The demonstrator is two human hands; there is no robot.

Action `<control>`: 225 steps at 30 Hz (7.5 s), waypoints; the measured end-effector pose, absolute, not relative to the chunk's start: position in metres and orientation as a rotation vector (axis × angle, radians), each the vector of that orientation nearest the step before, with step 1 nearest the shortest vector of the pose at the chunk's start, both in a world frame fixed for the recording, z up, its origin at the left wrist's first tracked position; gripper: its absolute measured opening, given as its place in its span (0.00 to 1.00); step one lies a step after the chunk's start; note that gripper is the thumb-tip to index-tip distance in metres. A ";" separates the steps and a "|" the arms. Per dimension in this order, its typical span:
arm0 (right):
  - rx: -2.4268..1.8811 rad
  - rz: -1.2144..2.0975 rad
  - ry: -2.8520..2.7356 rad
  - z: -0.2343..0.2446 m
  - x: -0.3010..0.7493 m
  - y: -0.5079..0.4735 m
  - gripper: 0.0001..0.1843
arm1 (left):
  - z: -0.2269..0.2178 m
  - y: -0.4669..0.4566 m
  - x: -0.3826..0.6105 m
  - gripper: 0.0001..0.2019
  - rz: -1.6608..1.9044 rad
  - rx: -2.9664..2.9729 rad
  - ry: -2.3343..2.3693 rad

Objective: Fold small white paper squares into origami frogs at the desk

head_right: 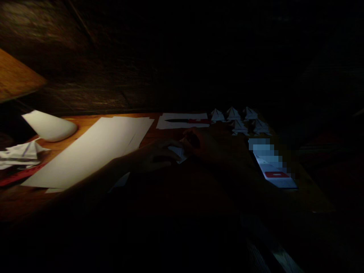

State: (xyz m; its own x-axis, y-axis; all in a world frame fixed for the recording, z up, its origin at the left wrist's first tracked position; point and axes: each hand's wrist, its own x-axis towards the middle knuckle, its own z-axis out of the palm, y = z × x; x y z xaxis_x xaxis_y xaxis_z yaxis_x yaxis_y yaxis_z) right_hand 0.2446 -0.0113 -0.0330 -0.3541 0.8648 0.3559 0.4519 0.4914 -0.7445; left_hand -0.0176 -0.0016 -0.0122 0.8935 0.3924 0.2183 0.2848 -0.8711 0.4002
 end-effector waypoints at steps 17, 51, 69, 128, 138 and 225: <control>-1.064 0.436 -2.145 -0.032 0.246 -0.008 0.13 | -0.013 -0.001 -0.018 0.14 0.431 2.696 0.476; -1.044 0.699 -2.297 -0.009 0.260 -0.001 0.11 | -0.014 -0.005 -0.010 0.18 0.470 2.759 0.535; -0.987 0.672 -2.373 -0.007 0.264 0.000 0.15 | -0.010 -0.010 -0.009 0.23 0.462 2.732 0.476; -1.202 0.705 -2.283 -0.008 0.260 -0.001 0.07 | -0.005 -0.029 -0.002 0.24 0.281 2.867 0.526; -1.135 0.786 -2.190 -0.006 0.258 -0.003 0.08 | -0.010 -0.027 -0.004 0.25 0.327 2.869 0.493; -1.099 0.752 -2.305 -0.016 0.260 0.007 0.08 | 0.007 -0.032 -0.001 0.20 0.245 2.699 0.575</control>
